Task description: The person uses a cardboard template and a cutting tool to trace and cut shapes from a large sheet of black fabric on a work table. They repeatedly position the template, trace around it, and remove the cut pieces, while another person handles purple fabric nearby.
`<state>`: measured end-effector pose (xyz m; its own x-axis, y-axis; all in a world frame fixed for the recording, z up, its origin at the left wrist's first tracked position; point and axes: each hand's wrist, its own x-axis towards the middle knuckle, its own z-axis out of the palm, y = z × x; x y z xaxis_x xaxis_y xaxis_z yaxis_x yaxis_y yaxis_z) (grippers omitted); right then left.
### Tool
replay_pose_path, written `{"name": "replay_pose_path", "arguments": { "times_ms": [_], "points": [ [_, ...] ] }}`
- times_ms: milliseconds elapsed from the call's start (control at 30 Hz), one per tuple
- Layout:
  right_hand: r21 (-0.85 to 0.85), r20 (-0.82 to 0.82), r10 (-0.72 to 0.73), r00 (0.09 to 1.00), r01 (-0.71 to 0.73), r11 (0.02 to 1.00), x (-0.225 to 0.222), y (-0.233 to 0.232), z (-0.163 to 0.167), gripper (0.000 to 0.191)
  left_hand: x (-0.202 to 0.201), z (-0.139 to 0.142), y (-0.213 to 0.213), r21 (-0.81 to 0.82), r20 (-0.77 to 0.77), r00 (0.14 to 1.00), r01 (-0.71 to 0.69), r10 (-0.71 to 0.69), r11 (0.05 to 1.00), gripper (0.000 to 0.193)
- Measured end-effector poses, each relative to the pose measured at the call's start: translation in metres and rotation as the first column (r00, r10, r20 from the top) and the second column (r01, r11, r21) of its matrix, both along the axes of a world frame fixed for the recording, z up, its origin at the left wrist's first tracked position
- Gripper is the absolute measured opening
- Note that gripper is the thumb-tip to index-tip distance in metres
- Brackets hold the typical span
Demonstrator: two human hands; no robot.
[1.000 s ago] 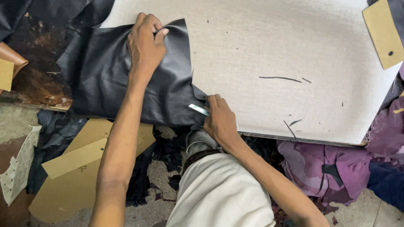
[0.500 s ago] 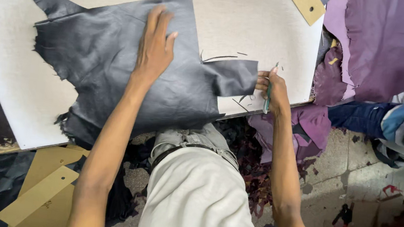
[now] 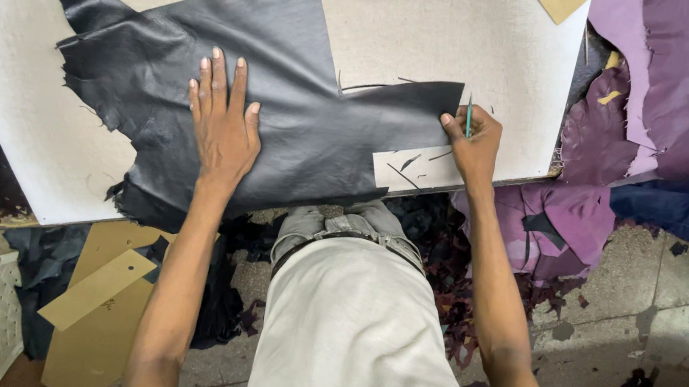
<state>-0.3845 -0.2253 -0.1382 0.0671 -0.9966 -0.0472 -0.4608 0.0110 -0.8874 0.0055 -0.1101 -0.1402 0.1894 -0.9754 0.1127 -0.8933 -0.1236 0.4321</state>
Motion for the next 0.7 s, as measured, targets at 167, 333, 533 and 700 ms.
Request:
{"name": "replay_pose_path", "arguments": {
  "times_ms": [167, 333, 533, 700],
  "points": [
    [0.13, -0.027, 0.08, 0.996, -0.075, 0.989, -0.005, -0.015, 0.003, 0.021, 0.032, 0.007, -0.034, -0.069, -0.059, 0.997, -0.055, 0.051, 0.996, 0.059],
    [0.128, -0.055, 0.138, 0.989, -0.13, 0.983, -0.007, -0.017, 0.008, 0.025, 0.069, 0.027, -0.073, -0.225, -0.154, 0.976, -0.185, 0.152, 0.957, 0.067],
    [0.115, 0.042, 0.153, 0.987, -0.157, 0.981, -0.018, -0.014, -0.002, 0.018, 0.041, 0.028, -0.085, -0.144, -0.213, 0.962, -0.206, 0.173, 0.968, 0.02],
    [0.19, 0.127, 0.088, 0.988, -0.111, 0.975, -0.022, -0.014, -0.004, 0.012, 0.027, 0.022, -0.081, -0.434, -0.382, 0.917, -0.284, 0.111, 0.855, 0.012]
  ]
}}
